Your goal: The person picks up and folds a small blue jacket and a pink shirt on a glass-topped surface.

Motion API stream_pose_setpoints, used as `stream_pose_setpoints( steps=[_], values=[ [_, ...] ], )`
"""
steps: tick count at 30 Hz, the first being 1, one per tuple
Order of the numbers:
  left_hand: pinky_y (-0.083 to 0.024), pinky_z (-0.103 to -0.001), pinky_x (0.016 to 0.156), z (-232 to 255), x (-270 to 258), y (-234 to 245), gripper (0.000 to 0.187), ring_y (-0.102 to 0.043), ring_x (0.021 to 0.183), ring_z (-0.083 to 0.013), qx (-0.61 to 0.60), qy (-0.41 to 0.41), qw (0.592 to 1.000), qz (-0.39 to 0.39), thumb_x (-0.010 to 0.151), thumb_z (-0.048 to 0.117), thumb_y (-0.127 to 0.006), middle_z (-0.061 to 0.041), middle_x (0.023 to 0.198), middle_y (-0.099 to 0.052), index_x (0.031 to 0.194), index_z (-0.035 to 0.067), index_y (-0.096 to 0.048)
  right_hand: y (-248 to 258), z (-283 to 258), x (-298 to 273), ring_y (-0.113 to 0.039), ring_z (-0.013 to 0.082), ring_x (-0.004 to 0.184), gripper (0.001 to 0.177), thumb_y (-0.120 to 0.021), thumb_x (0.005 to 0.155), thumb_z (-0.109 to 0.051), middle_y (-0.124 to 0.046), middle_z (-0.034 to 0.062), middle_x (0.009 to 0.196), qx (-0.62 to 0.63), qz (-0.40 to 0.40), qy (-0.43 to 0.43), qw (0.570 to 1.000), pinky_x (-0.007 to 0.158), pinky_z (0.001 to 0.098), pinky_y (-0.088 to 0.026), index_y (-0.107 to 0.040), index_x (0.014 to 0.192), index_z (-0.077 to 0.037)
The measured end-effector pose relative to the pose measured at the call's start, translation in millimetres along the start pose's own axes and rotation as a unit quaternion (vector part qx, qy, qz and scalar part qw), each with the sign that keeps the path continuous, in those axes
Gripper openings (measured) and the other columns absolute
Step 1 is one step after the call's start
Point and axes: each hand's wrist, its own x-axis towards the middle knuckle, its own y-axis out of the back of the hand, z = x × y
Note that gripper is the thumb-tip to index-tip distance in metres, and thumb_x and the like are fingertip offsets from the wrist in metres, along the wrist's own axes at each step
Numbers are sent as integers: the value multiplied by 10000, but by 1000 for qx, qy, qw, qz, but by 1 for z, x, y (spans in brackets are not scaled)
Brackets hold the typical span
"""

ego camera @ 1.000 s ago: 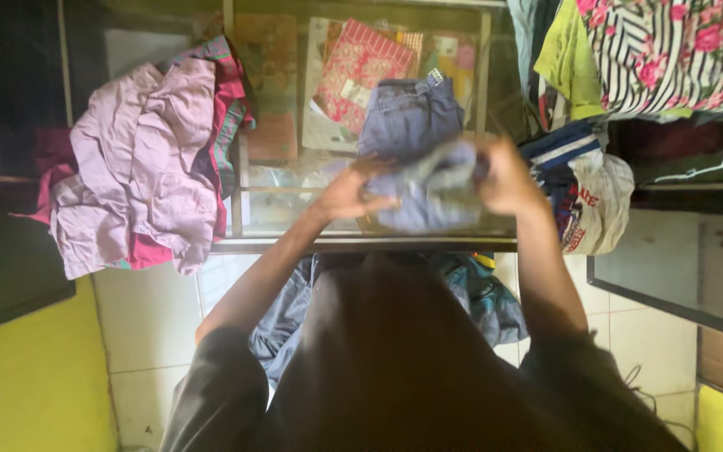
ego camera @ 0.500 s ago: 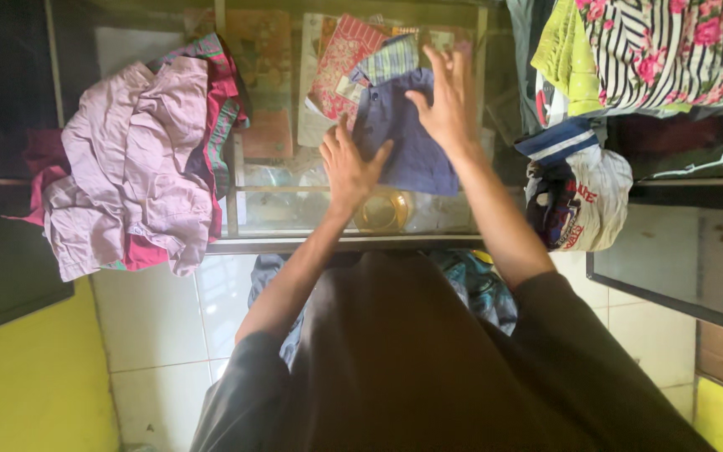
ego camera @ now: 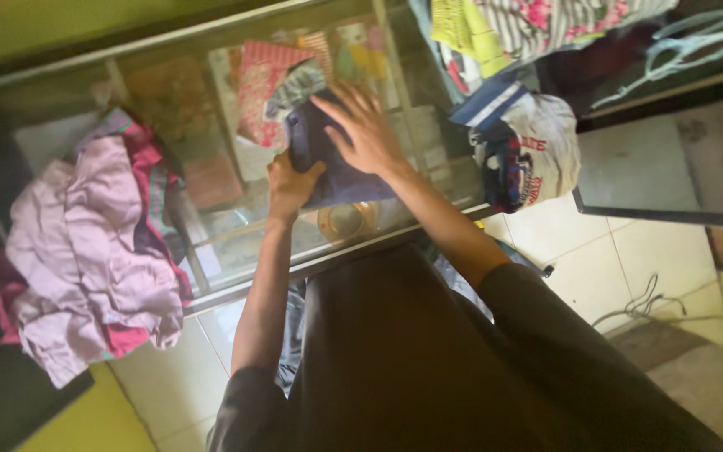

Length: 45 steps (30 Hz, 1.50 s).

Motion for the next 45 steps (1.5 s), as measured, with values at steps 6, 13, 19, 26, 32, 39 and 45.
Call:
stream_pose_setpoints(
  steps=[6,13,19,26,32,39,45],
  values=[
    [-551,-373,851,31,-41,3,615,-637,986,-232,-392,2,904,-167,793,2,-730,-68,1110,-666,1385,-11,-565,45,-2,-38,-344,384,1546,727,-760,947,-260,-375,156,1621,134,107,-44,984,1295,498,-284,-415,1578,-153],
    [-471,-397,1103,89,-84,-78,885,-507,1334,-251,-426,-108,837,-327,798,-34,-829,-111,1458,-508,1544,24,-358,198,59,-160,-494,286,1384,981,-916,750,-257,-528,196,1487,316,-53,-245,915,1171,424,-398,-406,1538,25],
    [-430,-386,1140,199,-100,-200,861,-514,1363,-277,-459,-34,822,-334,877,124,-763,-199,1489,-500,1565,-24,-267,286,98,-171,-631,254,1284,847,-958,715,-170,-649,130,1382,165,73,-324,929,1106,373,-512,-539,1441,-45],
    [-420,-369,1135,227,-95,-252,924,-561,1335,-333,-350,11,904,-245,865,344,-740,-278,1476,-524,1523,-119,-286,212,166,-179,-502,444,1365,784,-914,824,-93,-472,229,1518,-82,73,-240,965,1118,449,-458,-505,1491,-46],
    [-300,-497,1211,245,-86,-203,1167,-343,1427,-432,-169,-155,964,-134,765,454,-859,-335,1512,-310,1479,-181,-190,189,177,-192,-443,421,1492,931,-870,817,-31,-410,176,1646,-78,144,-207,964,1236,431,-405,-391,1614,-79],
    [-217,-630,1275,235,-85,-175,725,-141,1595,-462,10,-408,907,-108,1004,401,-691,-220,1715,-158,1578,74,-393,197,142,-192,-422,358,1544,535,-757,990,-184,-417,127,1675,-36,125,-237,963,1280,485,-357,-588,1497,-172],
    [-189,-660,1237,217,-62,-203,673,-107,1582,-463,-74,-376,903,-195,999,421,-656,-184,1704,-133,1531,79,-427,173,154,-197,-321,499,1519,509,-720,1015,-304,-350,249,1657,-81,119,-171,975,1234,567,-241,-616,1481,-127]
  ],
)
